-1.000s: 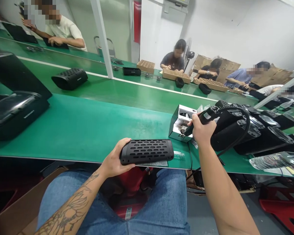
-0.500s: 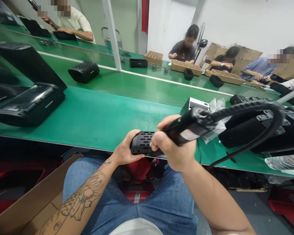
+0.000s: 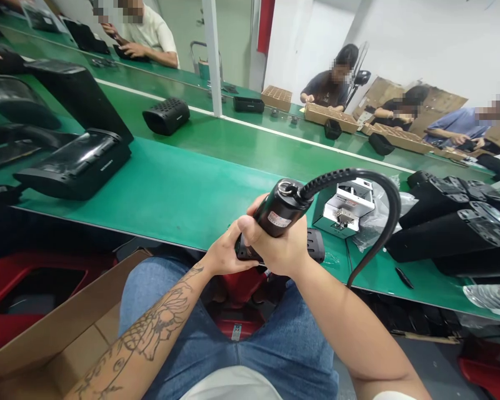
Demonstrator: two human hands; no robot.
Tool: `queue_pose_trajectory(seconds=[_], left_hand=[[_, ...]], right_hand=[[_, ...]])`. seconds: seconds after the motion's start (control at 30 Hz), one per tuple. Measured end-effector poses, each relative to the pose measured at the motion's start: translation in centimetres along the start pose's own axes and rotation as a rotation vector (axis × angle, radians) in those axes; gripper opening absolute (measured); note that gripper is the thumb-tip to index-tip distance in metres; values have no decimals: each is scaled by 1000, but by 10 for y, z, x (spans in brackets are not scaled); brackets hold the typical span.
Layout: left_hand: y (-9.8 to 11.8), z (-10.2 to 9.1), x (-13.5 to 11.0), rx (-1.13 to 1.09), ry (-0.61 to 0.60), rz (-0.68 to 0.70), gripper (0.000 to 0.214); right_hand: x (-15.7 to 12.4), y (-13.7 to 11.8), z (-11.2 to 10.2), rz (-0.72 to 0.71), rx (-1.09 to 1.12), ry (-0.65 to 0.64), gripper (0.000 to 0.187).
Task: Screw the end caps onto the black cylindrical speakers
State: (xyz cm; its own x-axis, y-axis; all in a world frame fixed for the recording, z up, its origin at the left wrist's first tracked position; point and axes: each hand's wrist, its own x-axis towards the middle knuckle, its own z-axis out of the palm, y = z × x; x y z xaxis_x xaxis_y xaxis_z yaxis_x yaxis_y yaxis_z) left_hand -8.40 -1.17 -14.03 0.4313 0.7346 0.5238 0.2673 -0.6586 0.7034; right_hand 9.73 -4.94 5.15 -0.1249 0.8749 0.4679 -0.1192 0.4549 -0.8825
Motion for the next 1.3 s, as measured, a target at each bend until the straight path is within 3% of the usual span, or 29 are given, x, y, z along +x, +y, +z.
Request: queue_pose_trajectory(seconds=[0.13, 0.33, 0.5, 0.7, 0.83, 0.9, 1.0, 1.1, 1.2, 1.3], left_hand=[[3, -1, 1, -10, 1, 29, 118], [8, -4, 3, -32, -25, -33, 114], [9, -4, 5, -34, -17, -30, 114], [8, -3, 6, -41, -16, -5, 109], [8, -4, 4, 10, -5, -3, 111], [11, -2, -1, 87, 17, 10, 111], [26, 14, -19, 263, 176, 30, 111], [53, 45, -51, 402, 353, -59, 112], [88, 83, -90, 415, 385, -103, 107], [117, 111, -114, 415, 306, -33, 98]], right_hand=[[3, 3, -2, 64, -47, -43, 25], [9, 4, -1, 97, -109, -102, 20], [10, 5, -2, 127, 14, -152, 34], [8, 9, -6, 112, 89, -200, 37], [6, 2, -3, 124, 0, -171, 38], [7, -10, -7, 98, 66, -109, 35], [12, -32, -32, -39, 160, 48, 36], [23, -44, -85, -157, -72, 297, 35], [35, -35, -150, -196, -445, 578, 27], [41, -11, -202, -212, -636, 714, 23]])
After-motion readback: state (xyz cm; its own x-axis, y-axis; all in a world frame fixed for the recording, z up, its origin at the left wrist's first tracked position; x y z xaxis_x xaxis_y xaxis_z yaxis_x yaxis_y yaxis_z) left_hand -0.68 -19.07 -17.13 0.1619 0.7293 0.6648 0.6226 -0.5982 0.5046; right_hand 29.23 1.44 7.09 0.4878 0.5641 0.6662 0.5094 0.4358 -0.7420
